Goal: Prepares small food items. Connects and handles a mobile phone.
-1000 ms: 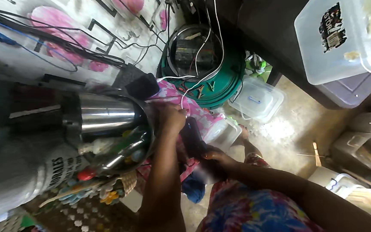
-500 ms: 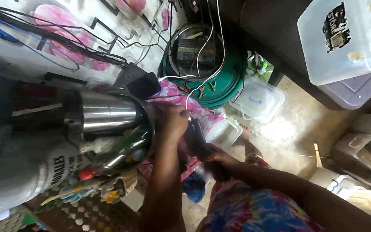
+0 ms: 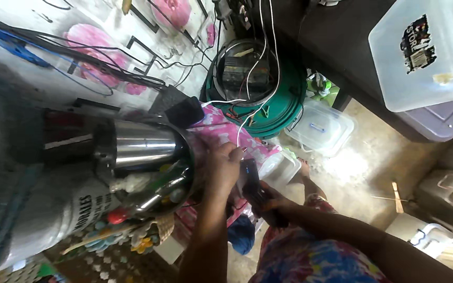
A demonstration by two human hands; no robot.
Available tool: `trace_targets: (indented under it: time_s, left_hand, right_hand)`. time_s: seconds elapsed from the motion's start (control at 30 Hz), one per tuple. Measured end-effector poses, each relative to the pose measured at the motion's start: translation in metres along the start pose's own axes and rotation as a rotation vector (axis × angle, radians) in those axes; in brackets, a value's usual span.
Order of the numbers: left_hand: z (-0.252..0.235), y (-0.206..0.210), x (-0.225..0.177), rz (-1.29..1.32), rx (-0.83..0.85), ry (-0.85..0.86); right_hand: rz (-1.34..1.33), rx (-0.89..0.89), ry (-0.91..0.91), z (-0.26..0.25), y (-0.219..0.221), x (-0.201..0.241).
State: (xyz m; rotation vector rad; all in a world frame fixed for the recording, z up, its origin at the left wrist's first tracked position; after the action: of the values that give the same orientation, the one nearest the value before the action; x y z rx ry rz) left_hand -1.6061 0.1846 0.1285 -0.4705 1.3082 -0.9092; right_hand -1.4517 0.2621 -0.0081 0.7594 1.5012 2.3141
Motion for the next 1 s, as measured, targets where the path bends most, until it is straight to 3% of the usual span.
trace_targets:
  time_s: [0.47, 1.0]
  left_hand:
    - [0.0044, 0.0039, -0.0009, -0.091, -0.094, 0.112]
    - [-0.0030, 0.0041, 0.0011, -0.116, -0.012, 0.004]
  right_hand:
    - [0.051, -0.048, 0.032, 0.0014, 0.0015, 0.0011]
    - [0.035, -0.057, 0.087, 0.0016, 0.0053, 0.0069]
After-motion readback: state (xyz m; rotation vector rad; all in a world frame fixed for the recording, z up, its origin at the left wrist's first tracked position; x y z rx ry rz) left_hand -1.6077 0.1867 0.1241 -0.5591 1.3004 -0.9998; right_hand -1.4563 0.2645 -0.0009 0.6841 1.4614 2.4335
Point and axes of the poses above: each hand's wrist, its own z-axis away from the middle knuckle, its own y-axis out of the palm, x = y × z, the point moved 7 cm from there along -z, towards the middle knuckle, and after that the axes turned 14 degrees about y, right-handed, at the moved point
